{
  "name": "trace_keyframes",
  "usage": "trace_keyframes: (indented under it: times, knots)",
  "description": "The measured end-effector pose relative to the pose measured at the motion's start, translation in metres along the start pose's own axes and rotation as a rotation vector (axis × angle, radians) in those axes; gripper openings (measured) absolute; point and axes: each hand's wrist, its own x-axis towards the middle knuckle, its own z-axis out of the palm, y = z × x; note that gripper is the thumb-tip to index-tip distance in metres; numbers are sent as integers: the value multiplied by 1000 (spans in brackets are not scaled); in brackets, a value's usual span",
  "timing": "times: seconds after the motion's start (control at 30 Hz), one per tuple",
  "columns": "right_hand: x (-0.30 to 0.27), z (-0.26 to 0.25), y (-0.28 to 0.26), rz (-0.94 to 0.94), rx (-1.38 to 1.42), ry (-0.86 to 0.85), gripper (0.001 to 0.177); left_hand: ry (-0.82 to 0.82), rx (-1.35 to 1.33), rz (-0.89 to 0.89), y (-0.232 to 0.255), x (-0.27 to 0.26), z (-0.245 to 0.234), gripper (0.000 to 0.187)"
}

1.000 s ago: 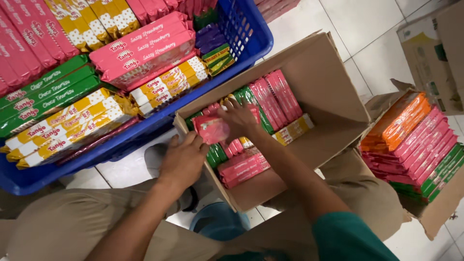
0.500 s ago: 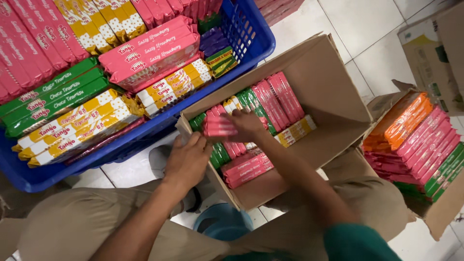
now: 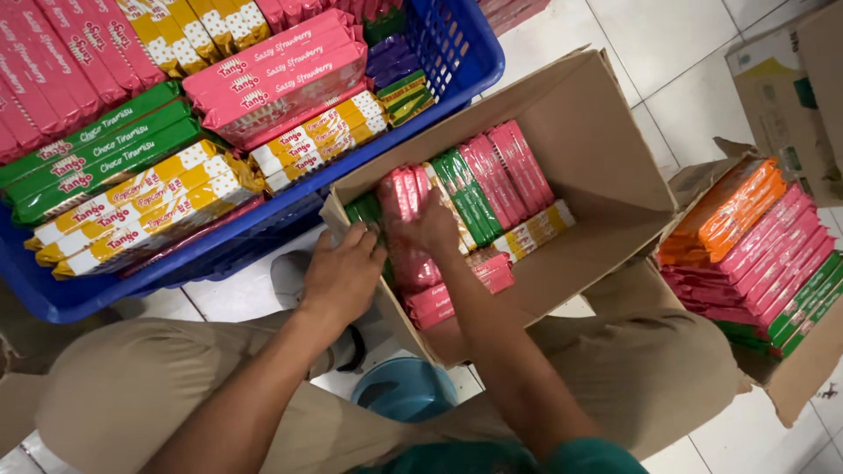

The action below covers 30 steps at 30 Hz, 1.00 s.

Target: The person transfers packs of Tango chewing gum from a blue crate into a cardboard box. They pick up packs of various colors and place them into the box, arranging them in rows.

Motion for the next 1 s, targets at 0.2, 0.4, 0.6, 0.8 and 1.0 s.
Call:
trace_keyframes:
  times: [0.2,0.4,0.6,0.8,1.0]
  knots:
    - [0,36,10,-220,143,-104,87,-46,-15,-13,1,5,3,46]
    - [3,53,14,-122,272,-199,102,4,-18,5,0,4,6,43]
    - [-3,62,13,-212,221,-219,97,108,-16,18,0,4,6,33]
    - [6,68,15,-178,129,-141,94,44,-39,-21,0,7,1,29]
    - [3,54,12,-273,-38,-241,93,162,3,57,-9,7,15,25]
